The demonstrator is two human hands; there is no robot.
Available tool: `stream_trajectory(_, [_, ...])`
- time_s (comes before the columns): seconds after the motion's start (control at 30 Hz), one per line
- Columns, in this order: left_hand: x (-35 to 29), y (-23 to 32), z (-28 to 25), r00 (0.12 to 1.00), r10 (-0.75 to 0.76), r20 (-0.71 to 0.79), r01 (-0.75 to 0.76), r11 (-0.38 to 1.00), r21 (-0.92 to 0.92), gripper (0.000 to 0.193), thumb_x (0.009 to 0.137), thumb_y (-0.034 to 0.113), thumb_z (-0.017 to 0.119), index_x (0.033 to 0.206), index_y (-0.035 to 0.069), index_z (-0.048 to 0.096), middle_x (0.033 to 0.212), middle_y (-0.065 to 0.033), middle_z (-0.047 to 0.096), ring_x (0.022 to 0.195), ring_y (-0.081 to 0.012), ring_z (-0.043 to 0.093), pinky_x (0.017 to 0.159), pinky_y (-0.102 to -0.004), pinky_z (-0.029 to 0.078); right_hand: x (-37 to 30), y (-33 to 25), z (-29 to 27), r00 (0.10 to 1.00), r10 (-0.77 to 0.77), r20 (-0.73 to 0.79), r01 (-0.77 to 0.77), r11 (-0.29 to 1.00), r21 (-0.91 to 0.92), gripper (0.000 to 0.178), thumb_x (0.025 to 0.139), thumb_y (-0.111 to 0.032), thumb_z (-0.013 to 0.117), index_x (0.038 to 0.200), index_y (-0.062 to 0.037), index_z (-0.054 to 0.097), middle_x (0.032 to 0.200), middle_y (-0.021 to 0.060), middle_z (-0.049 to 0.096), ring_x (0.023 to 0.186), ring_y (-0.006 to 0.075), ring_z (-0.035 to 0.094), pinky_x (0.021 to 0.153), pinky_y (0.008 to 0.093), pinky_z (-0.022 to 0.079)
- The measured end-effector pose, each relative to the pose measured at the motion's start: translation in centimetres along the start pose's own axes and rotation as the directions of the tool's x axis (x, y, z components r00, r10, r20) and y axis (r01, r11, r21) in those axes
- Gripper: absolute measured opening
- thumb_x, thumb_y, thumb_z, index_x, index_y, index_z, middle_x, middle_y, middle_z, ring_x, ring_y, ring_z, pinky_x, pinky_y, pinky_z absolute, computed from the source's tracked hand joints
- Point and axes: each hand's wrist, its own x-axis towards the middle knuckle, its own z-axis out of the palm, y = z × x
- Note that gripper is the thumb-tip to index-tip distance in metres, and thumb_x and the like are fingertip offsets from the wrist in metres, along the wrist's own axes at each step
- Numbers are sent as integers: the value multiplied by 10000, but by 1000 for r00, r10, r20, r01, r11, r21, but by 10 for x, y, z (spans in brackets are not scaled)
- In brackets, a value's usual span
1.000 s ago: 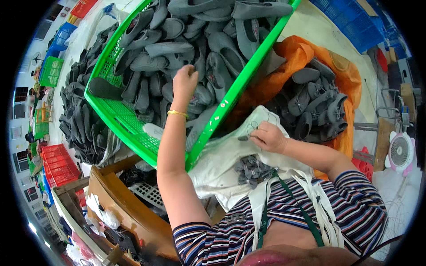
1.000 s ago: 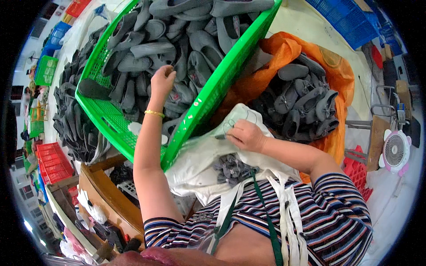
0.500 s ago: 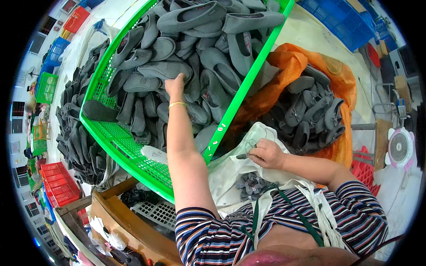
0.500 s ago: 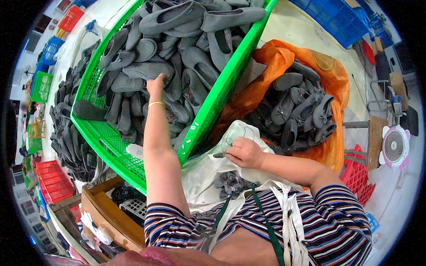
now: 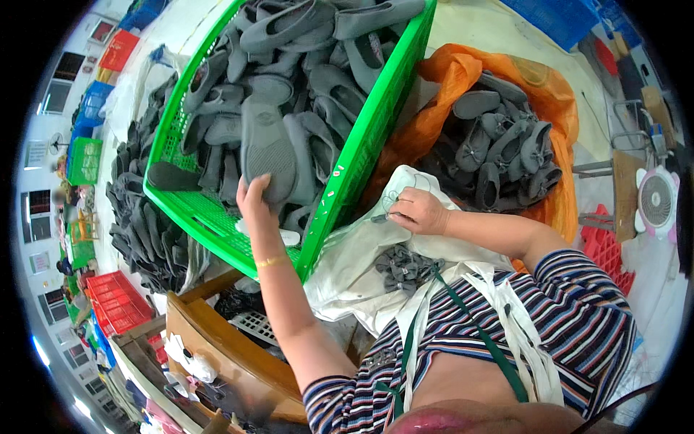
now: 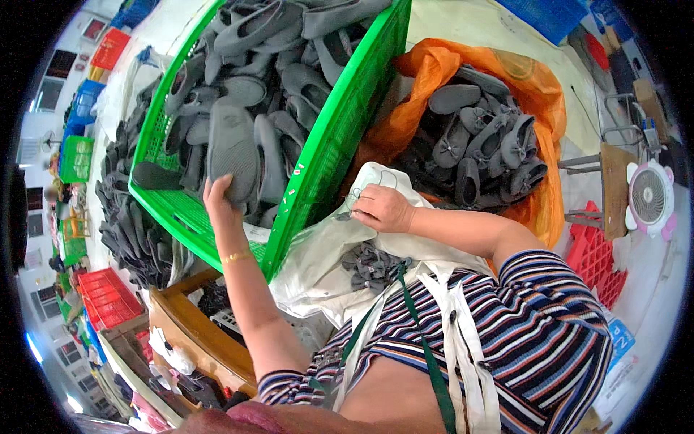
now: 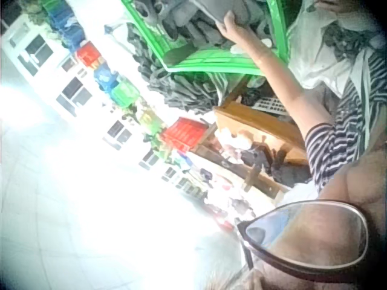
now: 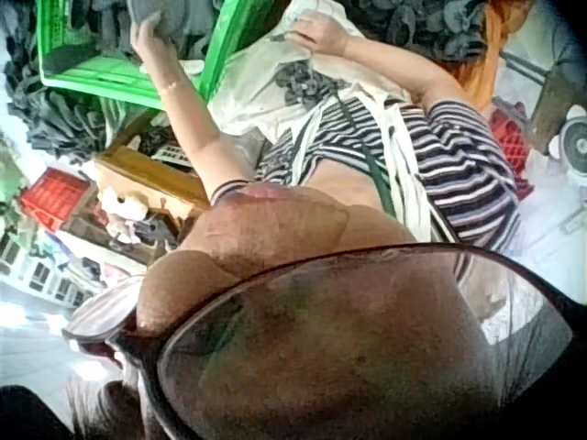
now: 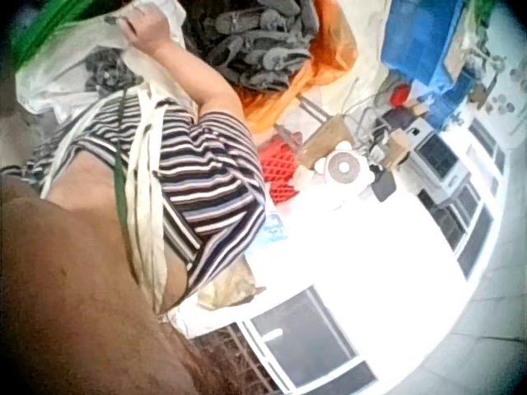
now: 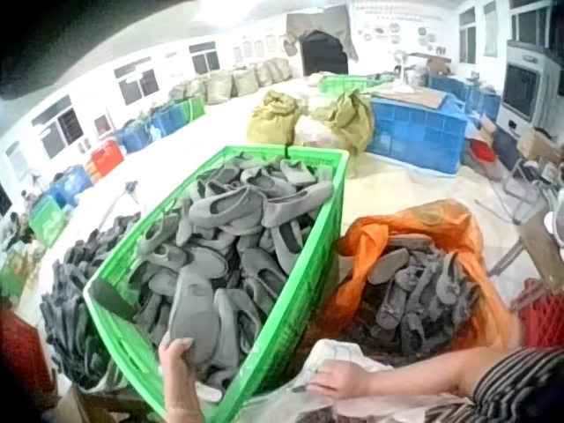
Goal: The person sits and sews grey fabric slippers by hand using a needle and thread. They pick up slippers from a green basket, stitch the edges, and place the finished items into a white sack on their lap.
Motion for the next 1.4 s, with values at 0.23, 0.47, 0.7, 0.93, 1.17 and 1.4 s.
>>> stream_trajectory(0.23, [-123,-26,34,982,97,161,-142,944,298,598,605,67,677,1188,-18,576,1118,-95,625,1024,-211,597,927,-341,461,12,21,-2,655,679,-332,-346,659,668,171,952,-192,634,908,-27,626,831,-16,608,775,73,541,676,244,453])
stream_trajectory(0.47, [-205,-95,66,857,-189,479,129,979,156,456,708,189,731,1093,-19,603,1075,-84,586,1006,-187,546,919,-303,413,44,12,-44,617,706,-347,-127,524,842,195,996,-243,593,967,-52,619,860,-36,595,769,38,520,716,202,436])
stream_trajectory(0.7, [-240,-119,83,802,-308,512,545,727,-418,364,922,321,675,1116,56,517,1022,-33,585,918,-127,562,855,-272,447,24,-19,5,698,716,-25,-326,348,879,236,1008,-266,569,975,-39,625,806,-24,586,721,54,522,671,217,429])
stream_trajectory(0.93, [-266,-137,61,705,-444,553,690,611,-388,400,857,128,749,1196,-3,584,1157,-86,669,1046,-205,655,954,-366,511,14,-55,36,628,743,231,-450,105,887,269,1002,-301,573,989,-37,627,844,-9,616,715,81,575,690,242,490])
stream_trajectory(1.17, [-264,-114,56,770,-269,579,490,830,-266,399,831,46,753,1178,9,560,1004,-31,634,903,-99,575,793,-258,472,7,-57,78,627,709,324,-478,21,878,291,986,-326,597,1020,-41,641,829,-4,634,722,64,579,684,238,498])
stream_trajectory(1.4, [-264,-102,28,987,-118,107,150,913,-379,695,824,-18,717,1433,-4,384,1061,-52,631,999,-145,599,889,-313,492,29,-43,88,584,736,342,-525,21,851,177,966,-220,615,1031,-57,631,924,26,641,807,101,579,776,272,495])
